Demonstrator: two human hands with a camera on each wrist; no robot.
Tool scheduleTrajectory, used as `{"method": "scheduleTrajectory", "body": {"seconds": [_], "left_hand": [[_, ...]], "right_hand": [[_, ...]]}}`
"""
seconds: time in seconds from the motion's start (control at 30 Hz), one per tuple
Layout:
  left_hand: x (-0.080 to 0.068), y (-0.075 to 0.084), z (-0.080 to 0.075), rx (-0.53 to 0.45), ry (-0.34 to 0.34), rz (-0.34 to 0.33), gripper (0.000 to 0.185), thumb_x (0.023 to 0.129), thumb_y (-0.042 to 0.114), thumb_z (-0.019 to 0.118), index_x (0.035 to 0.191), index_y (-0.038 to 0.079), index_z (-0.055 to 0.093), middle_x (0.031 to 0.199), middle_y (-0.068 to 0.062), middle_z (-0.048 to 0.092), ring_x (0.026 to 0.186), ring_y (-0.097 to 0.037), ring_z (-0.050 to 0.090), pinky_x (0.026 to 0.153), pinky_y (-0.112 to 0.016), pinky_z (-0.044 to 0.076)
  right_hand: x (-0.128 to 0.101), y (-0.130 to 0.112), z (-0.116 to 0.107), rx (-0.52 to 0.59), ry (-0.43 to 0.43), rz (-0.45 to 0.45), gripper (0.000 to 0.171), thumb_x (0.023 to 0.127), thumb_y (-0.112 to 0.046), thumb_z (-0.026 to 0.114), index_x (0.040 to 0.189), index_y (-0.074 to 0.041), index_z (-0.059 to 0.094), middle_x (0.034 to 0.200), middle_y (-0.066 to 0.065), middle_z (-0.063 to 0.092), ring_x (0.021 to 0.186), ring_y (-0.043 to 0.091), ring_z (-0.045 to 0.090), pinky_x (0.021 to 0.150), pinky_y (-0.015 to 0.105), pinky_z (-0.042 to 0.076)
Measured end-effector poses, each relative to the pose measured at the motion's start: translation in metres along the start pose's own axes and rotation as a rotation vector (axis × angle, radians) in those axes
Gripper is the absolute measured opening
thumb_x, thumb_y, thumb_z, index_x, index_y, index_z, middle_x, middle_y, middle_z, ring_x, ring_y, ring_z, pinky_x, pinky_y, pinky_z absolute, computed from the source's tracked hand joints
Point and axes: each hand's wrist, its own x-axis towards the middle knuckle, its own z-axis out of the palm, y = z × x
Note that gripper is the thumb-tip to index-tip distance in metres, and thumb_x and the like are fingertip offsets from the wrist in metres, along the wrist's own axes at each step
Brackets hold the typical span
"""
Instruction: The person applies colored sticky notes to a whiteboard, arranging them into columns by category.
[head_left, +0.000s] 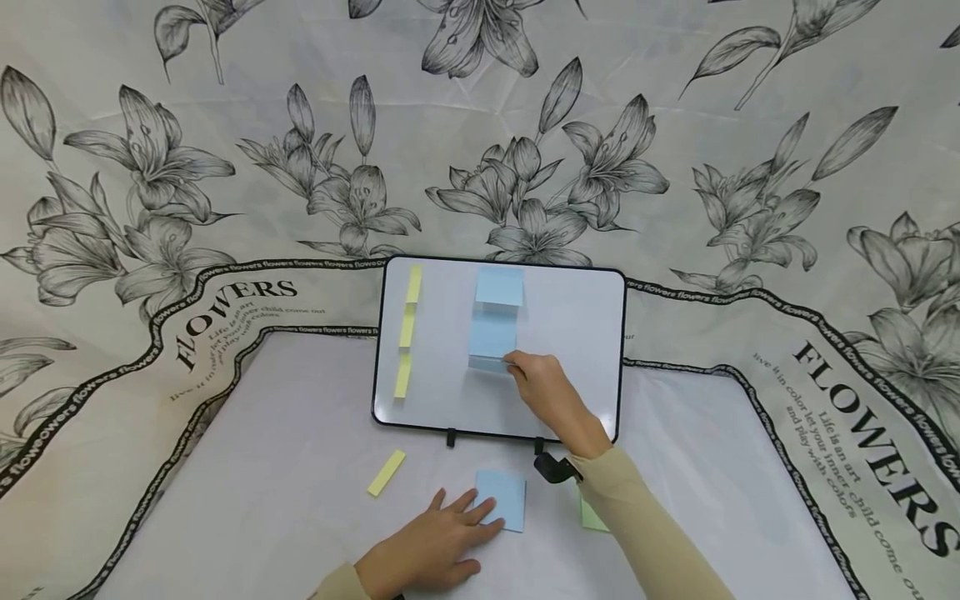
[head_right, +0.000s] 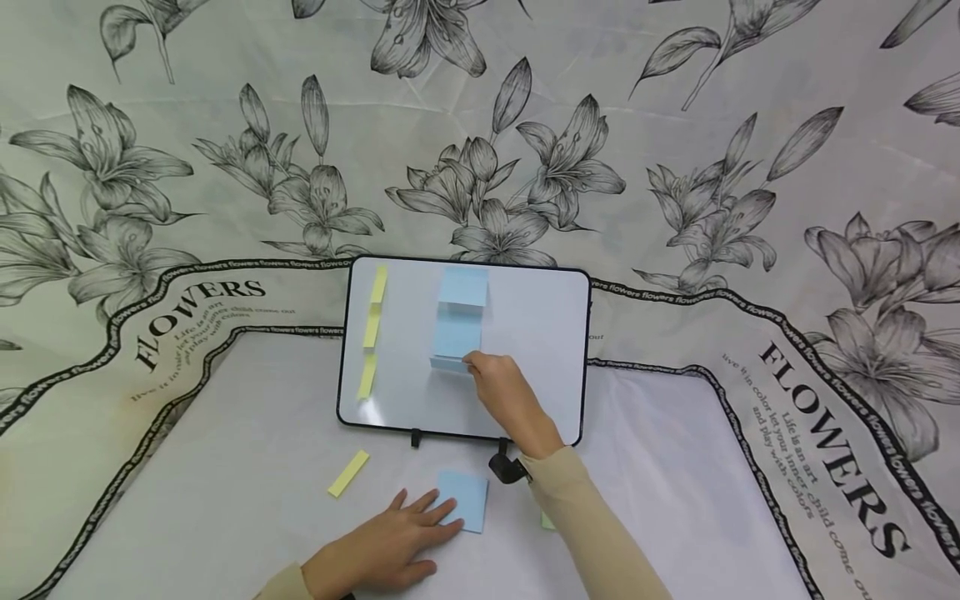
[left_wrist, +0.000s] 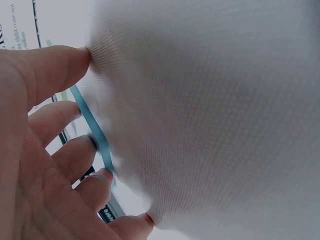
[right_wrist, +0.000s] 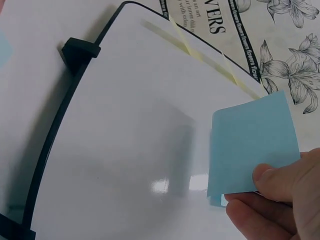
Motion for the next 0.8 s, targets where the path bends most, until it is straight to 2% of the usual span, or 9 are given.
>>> {"method": "scheduleTrajectory", "body": {"seconds": [0.37,0.8], "left_hand": [[0.000,-0.002,-0.001,0.002,-0.011,0.000,0.062,0.100,0.047,0.063,0.157,0.038,0.042,0.167,0.005,0.035,0.153,-0.030,0.037,0.107,-0.069,0.043],[0.001,-0.002,-0.001,0.004,-0.006,0.002,0.061,0.100,0.046,0.064,0.157,0.037,0.043,0.166,0.005,0.036,0.152,-0.030,0.038,0.107,-0.068,0.044]], "right_hand": [[0.009,0.001,0.003,-0.006,-0.027,0.020,0.016,0.097,0.004,0.065,0.110,0.003,0.074,0.106,0.020,0.078,0.096,0.030,0.077,0.075,0.037,0.063],[0.005,0.005,0.012,-0.023,-0.019,0.010,0.015,0.097,0.004,0.066,0.110,0.004,0.074,0.105,0.020,0.078,0.093,0.029,0.078,0.072,0.036,0.063]]}}
